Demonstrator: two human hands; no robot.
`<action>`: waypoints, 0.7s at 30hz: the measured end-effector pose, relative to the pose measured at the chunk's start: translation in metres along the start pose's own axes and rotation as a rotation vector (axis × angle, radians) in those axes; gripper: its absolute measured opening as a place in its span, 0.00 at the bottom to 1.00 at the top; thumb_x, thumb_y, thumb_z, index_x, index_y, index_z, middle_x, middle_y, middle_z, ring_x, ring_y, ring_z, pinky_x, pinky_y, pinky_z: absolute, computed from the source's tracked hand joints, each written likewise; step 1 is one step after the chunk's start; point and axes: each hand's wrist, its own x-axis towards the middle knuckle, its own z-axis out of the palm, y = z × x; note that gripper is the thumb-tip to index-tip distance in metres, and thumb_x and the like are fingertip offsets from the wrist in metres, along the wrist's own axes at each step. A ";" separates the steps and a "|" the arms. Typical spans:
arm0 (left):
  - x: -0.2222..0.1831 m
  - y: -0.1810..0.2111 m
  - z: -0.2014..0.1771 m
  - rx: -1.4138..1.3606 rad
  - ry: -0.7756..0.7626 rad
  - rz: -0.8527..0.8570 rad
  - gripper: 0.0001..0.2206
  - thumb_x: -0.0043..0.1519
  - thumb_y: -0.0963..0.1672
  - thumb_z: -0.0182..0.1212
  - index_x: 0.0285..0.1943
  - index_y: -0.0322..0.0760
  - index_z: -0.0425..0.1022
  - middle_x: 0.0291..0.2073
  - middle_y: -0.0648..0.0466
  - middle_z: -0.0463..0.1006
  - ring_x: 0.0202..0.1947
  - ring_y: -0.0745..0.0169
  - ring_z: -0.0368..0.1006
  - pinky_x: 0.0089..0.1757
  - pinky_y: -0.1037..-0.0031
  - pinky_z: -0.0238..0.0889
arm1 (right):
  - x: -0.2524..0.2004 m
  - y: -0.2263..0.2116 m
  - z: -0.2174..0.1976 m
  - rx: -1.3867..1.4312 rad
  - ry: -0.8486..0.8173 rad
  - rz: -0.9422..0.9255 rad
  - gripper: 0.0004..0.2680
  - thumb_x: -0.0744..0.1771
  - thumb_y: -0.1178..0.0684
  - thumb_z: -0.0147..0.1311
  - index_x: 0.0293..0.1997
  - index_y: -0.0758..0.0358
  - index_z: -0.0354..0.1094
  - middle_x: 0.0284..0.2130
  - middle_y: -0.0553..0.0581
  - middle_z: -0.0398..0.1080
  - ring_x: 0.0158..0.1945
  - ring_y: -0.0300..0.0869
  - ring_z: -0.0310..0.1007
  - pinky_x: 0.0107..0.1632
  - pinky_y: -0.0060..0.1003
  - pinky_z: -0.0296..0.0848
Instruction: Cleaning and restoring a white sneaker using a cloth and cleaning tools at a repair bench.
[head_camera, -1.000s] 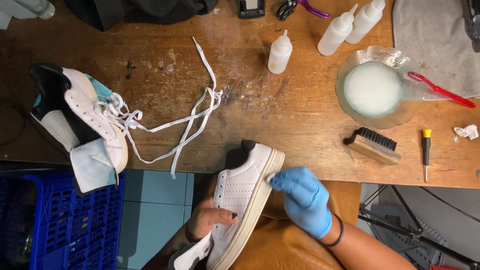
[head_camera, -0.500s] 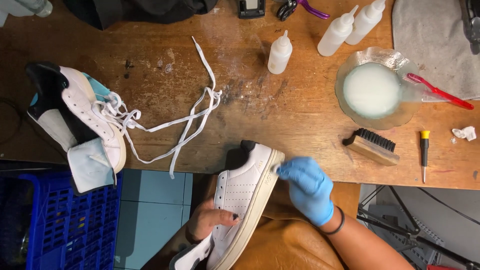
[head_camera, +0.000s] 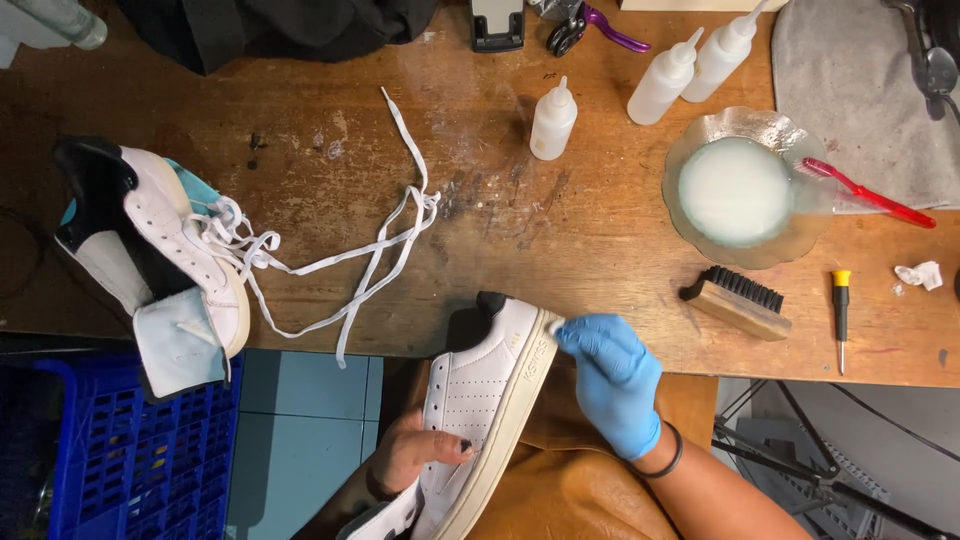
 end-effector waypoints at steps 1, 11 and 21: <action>0.000 -0.001 0.000 -0.012 0.012 -0.010 0.24 0.49 0.41 0.76 0.56 0.28 0.79 0.54 0.43 0.83 0.54 0.45 0.80 0.58 0.60 0.74 | 0.003 -0.014 -0.002 -0.017 -0.023 -0.103 0.07 0.66 0.71 0.55 0.37 0.65 0.74 0.37 0.58 0.76 0.39 0.43 0.79 0.46 0.32 0.80; -0.002 0.016 0.013 0.002 -0.077 0.042 0.21 0.51 0.42 0.73 0.54 0.28 0.81 0.51 0.44 0.84 0.51 0.48 0.81 0.56 0.60 0.75 | -0.009 0.006 0.000 0.030 0.041 0.050 0.08 0.65 0.72 0.57 0.40 0.65 0.74 0.37 0.57 0.74 0.38 0.43 0.76 0.44 0.31 0.79; -0.002 0.019 0.014 0.001 -0.042 0.029 0.21 0.50 0.42 0.73 0.54 0.28 0.81 0.51 0.44 0.85 0.51 0.47 0.81 0.57 0.60 0.74 | 0.004 -0.007 -0.002 -0.017 -0.018 -0.131 0.08 0.66 0.72 0.54 0.37 0.65 0.74 0.36 0.56 0.74 0.38 0.44 0.76 0.45 0.33 0.77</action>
